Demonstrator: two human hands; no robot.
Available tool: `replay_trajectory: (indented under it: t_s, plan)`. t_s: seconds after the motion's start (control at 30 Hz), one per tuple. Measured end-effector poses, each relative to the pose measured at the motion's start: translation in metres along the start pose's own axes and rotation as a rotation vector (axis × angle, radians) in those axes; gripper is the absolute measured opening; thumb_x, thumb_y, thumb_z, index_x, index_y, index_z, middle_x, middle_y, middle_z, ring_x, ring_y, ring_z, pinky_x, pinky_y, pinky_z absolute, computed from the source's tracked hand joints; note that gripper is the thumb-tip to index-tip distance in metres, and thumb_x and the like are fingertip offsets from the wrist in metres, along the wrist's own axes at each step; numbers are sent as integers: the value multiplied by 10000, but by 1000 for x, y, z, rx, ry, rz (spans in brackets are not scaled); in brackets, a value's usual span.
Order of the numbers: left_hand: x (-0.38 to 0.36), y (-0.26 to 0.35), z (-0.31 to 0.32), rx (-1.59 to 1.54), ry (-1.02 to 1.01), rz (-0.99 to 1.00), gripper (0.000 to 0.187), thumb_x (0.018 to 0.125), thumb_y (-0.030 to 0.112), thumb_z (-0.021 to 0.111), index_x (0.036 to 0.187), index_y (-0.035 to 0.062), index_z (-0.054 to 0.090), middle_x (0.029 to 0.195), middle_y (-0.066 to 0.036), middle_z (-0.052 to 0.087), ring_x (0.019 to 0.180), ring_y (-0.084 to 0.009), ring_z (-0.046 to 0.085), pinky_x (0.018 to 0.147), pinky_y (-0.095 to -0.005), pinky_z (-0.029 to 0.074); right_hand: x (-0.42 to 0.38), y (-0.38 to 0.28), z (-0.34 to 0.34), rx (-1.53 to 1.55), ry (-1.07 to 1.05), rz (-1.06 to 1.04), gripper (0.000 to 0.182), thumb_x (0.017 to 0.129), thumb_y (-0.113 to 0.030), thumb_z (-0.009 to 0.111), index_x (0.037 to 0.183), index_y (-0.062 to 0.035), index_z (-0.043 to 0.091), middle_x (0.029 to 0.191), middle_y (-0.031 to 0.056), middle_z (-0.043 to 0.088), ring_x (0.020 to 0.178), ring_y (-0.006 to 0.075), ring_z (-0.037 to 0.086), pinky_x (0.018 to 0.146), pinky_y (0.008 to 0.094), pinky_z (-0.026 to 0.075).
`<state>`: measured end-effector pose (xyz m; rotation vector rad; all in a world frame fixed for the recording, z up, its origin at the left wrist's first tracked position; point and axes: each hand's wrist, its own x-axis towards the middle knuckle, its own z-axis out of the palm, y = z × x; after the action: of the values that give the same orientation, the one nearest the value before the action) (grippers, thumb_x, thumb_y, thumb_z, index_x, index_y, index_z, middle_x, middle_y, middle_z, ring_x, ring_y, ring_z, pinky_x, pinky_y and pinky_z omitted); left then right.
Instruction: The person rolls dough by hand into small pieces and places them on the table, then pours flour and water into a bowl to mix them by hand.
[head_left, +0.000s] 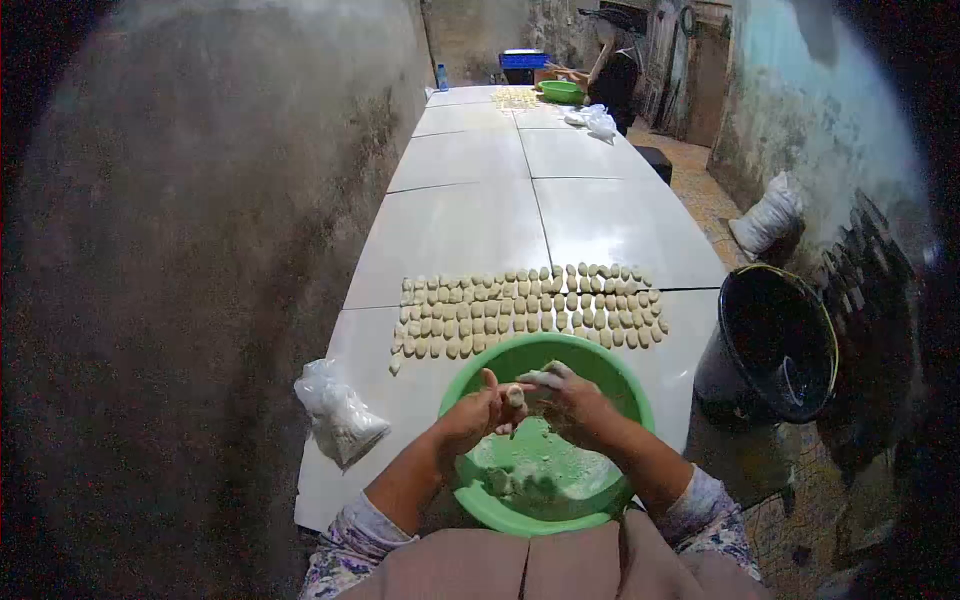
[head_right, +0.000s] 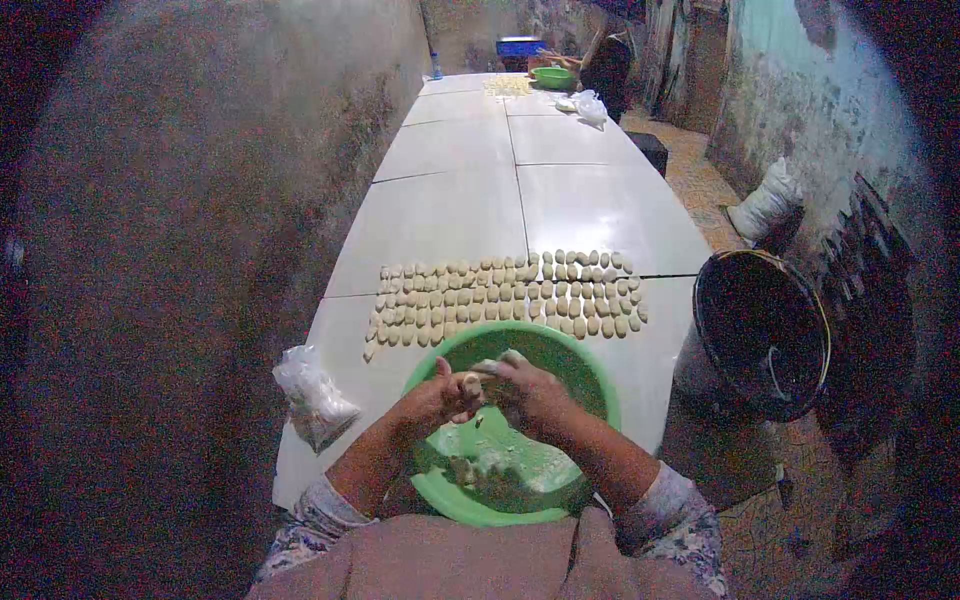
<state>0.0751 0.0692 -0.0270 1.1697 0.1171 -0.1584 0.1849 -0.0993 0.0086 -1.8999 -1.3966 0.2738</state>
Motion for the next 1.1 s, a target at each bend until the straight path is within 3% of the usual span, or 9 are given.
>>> replay_trajectory:
  t_s: [0.13,0.37,0.5,0.57,0.67,0.73,0.9,1.03,1.1]
  plan:
    - [-8,11,-3,381,-37,-138,656,947,601,207,1078,53,544,788,10,488,649,-90,412,559,-207,324,2,-6,-4,-74,-34,-60,252,813,-70,587,1051,-154,601,949,121,555,845,352,603,701,425,520]
    - [2,-3,-4,291,-202,-4,324,974,384,438,989,76,539,738,40,481,600,-62,409,545,-221,366,0,1,-2,-162,15,-154,93,832,-167,602,882,-98,566,918,131,559,761,353,608,642,431,509]
    - [1,-12,2,757,117,95,328,986,348,411,930,50,536,685,4,478,608,-99,452,567,-277,409,0,4,1,-239,25,-127,181,798,-154,633,944,-79,557,924,159,559,802,358,603,665,435,501]
    - [1,-14,1,827,149,176,363,980,363,413,938,25,538,720,-71,539,644,-189,530,620,-351,445,-1,3,-2,146,134,-95,248,762,-127,659,973,-66,543,960,171,567,818,376,600,689,427,491]
    - [-2,-13,13,925,270,263,147,904,86,445,947,-16,542,837,-235,604,801,-412,585,719,-443,456,2,-7,-6,78,48,155,244,834,-257,590,968,-57,553,905,185,595,828,395,596,728,443,480]
    - [-1,-18,16,993,213,272,166,910,121,468,986,2,554,891,-218,618,847,-389,600,751,-436,465,2,-6,-2,-147,-151,259,359,910,-398,460,954,-59,571,843,199,611,857,407,594,761,478,472]
    - [-13,1,34,977,159,267,259,822,102,583,1067,30,545,899,-174,634,848,-303,627,749,-385,486,-2,12,13,-189,-212,173,379,938,-370,416,1014,-42,589,959,216,629,904,418,591,790,488,470]
    - [-12,-2,31,969,234,318,313,828,219,659,1047,34,531,698,-98,527,610,-200,516,592,-334,437,1,0,2,116,-141,256,307,949,-250,411,973,-21,613,976,224,631,893,408,601,781,449,478]
    - [-4,-16,15,920,215,423,351,905,365,565,960,21,525,657,-76,483,583,-185,483,576,-322,424,-1,5,5,234,-53,241,293,942,-250,432,969,-19,610,936,222,632,869,391,612,753,432,478]
